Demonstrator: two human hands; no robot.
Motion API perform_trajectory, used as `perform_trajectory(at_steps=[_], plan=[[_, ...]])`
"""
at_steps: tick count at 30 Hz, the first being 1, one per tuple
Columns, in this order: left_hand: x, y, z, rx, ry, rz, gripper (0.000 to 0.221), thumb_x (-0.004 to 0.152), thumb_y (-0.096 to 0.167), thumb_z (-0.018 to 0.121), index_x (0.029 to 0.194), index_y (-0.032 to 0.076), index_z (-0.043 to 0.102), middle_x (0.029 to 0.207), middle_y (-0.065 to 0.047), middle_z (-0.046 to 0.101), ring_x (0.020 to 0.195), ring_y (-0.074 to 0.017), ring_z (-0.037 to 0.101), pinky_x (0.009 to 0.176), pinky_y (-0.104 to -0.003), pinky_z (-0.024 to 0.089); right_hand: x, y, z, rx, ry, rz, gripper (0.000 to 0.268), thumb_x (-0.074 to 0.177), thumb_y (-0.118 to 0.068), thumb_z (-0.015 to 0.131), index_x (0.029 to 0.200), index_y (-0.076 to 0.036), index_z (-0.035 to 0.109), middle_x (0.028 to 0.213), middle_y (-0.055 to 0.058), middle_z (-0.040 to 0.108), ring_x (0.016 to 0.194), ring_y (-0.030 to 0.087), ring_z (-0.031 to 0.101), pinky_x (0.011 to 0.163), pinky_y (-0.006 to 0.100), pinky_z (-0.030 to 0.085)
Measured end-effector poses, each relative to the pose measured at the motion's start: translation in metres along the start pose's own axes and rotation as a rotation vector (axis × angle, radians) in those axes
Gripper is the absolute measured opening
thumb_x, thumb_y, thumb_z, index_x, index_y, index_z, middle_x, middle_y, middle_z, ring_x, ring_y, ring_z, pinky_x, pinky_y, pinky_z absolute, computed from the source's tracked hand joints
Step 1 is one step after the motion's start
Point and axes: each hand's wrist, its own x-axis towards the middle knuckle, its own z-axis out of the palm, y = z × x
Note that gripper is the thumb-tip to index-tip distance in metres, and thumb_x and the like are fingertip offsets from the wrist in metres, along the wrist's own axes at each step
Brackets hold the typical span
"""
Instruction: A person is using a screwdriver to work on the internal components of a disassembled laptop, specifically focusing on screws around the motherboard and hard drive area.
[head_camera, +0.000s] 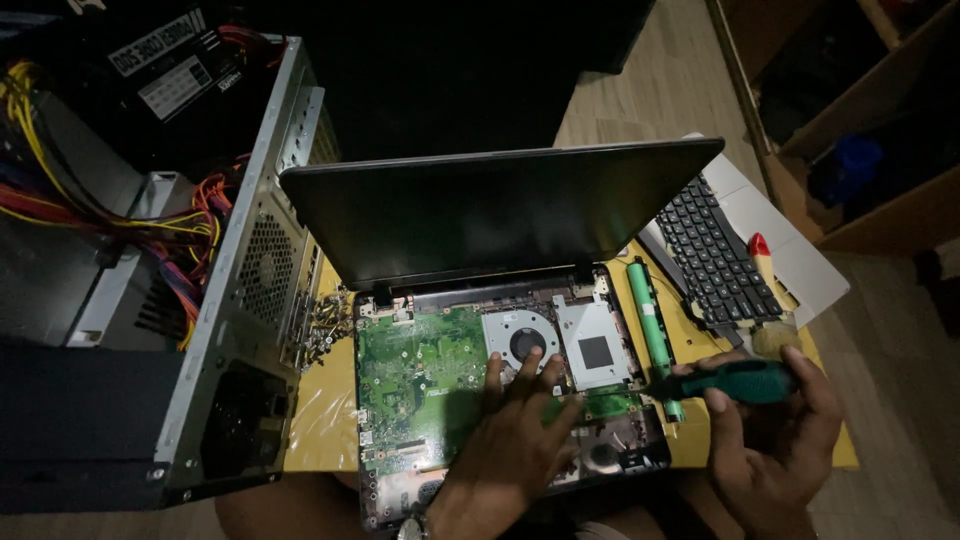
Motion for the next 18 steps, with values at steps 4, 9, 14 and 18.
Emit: perform_trajectory(at_steps=[4, 9, 14, 18], plan=[[0.0, 0.0, -0.001, -0.019, -0.026, 0.007, 0.066, 0.08, 0.025, 0.081, 0.137, 0.004, 0.056, 0.155, -0.029, 0.04, 0.149, -0.0502, 0.024, 0.118, -0.073, 0.001, -0.005, 0.007, -0.002, -0.062, 0.051, 0.032, 0.061, 0.095, 0.009, 0.062, 0.148, 0.011, 0.033, 0.131, 0.033, 0.052, 0.113, 0.037, 0.066, 0.097, 0.042, 0.061], [0.001, -0.002, 0.0, 0.032, -0.012, 0.026, 0.067, 0.077, 0.027, 0.083, 0.137, 0.006, 0.06, 0.153, -0.028, 0.041, 0.148, -0.0507, 0.025, 0.116, -0.076, 0.006, -0.007, 0.009, -0.003, -0.161, 0.078, 0.058, 0.063, 0.094, 0.004, 0.067, 0.149, 0.011, 0.037, 0.135, 0.031, 0.051, 0.115, 0.036, 0.063, 0.092, 0.038, 0.058], [0.0, -0.002, 0.004, 0.015, 0.017, 0.013, 0.065, 0.079, 0.029, 0.081, 0.136, 0.006, 0.059, 0.154, -0.026, 0.042, 0.147, -0.0504, 0.027, 0.117, -0.075, 0.004, -0.013, 0.02, -0.002, -0.141, 0.097, 0.03, 0.063, 0.093, 0.005, 0.068, 0.148, 0.014, 0.038, 0.138, 0.031, 0.049, 0.123, 0.035, 0.056, 0.099, 0.038, 0.054], [-0.001, -0.005, 0.007, 0.055, -0.022, 0.018, 0.063, 0.082, 0.032, 0.078, 0.137, 0.008, 0.06, 0.153, -0.027, 0.041, 0.147, -0.0505, 0.026, 0.116, -0.075, 0.005, -0.009, 0.017, -0.005, -0.192, 0.066, 0.019, 0.063, 0.093, 0.004, 0.069, 0.148, 0.011, 0.039, 0.129, 0.03, 0.052, 0.108, 0.033, 0.064, 0.089, 0.036, 0.058]])
